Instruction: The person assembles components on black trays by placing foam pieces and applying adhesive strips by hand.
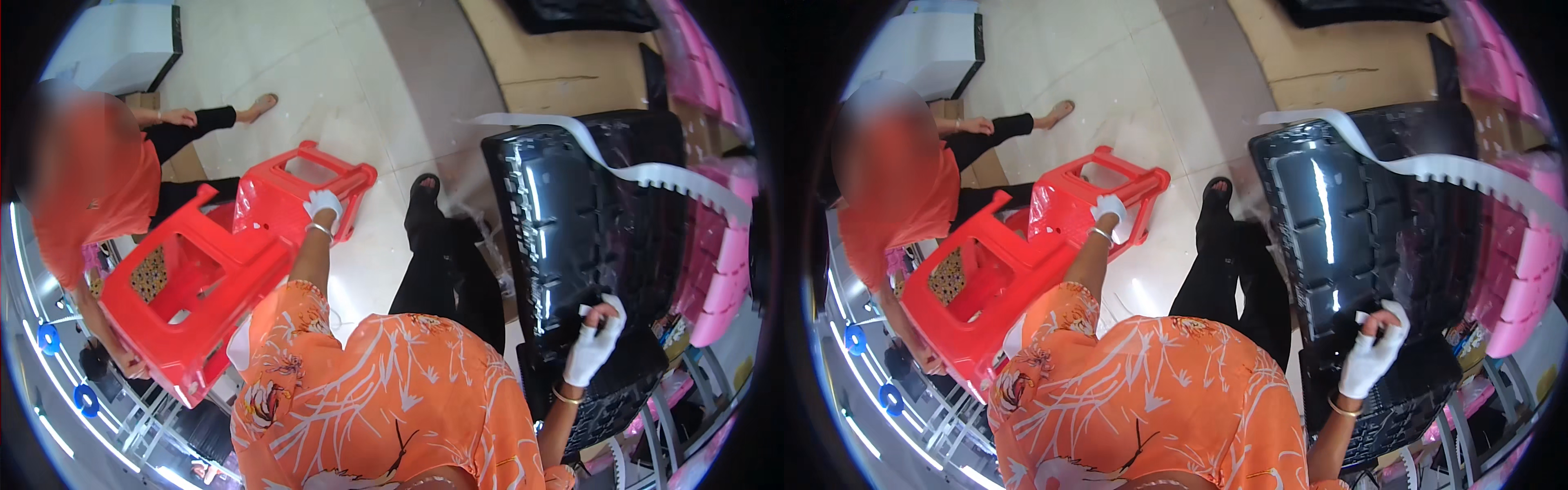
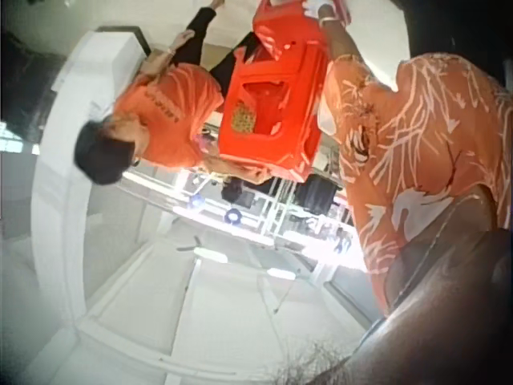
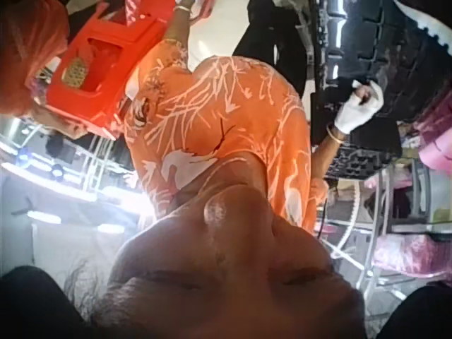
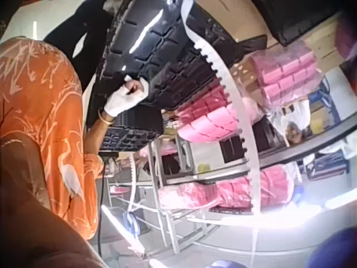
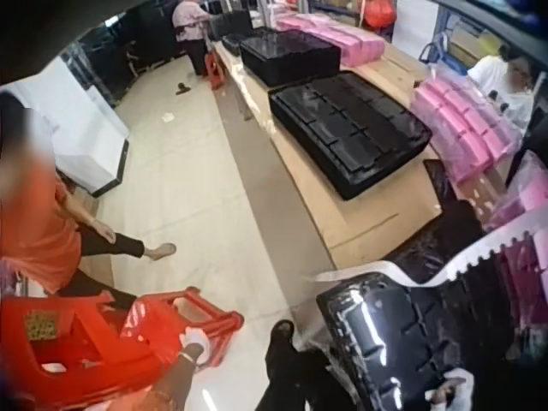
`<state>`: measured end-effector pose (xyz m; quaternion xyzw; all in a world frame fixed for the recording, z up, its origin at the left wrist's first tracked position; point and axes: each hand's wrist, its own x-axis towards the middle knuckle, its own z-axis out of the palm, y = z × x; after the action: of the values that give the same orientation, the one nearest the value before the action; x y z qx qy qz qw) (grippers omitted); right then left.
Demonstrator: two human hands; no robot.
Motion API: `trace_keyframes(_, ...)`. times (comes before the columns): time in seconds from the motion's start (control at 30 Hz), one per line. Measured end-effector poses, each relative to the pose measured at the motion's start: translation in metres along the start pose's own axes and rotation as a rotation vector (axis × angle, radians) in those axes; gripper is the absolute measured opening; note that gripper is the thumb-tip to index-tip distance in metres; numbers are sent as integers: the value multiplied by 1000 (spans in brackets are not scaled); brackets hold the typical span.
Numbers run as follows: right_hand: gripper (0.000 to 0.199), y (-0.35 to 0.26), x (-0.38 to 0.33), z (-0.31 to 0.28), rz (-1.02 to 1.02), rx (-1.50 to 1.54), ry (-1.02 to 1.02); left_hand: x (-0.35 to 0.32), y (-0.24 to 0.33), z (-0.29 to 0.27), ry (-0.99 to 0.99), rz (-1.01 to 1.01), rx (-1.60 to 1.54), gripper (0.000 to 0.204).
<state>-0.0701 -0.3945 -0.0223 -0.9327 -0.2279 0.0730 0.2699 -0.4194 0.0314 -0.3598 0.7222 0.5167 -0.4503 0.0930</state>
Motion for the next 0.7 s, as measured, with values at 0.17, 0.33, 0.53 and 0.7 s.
trace_keyframes(0.17, 23, 13, -9, -3, 165, -14, -2, 53, -16, 8, -49, 16, 177, 48)
trace_keyframes(0.33, 26, 21, -15, -5, 205, 18, 3, 71, -8, 18, -18, 60, 291, 54)
trace_keyframes(0.53, 29, 6, -11, -4, 205, 25, -33, 75, 18, 8, -21, 72, 238, 31)
trace_keyframes(0.7, 32, -2, -2, -9, 319, 168, -73, 86, -9, 24, -84, 43, 255, 48)
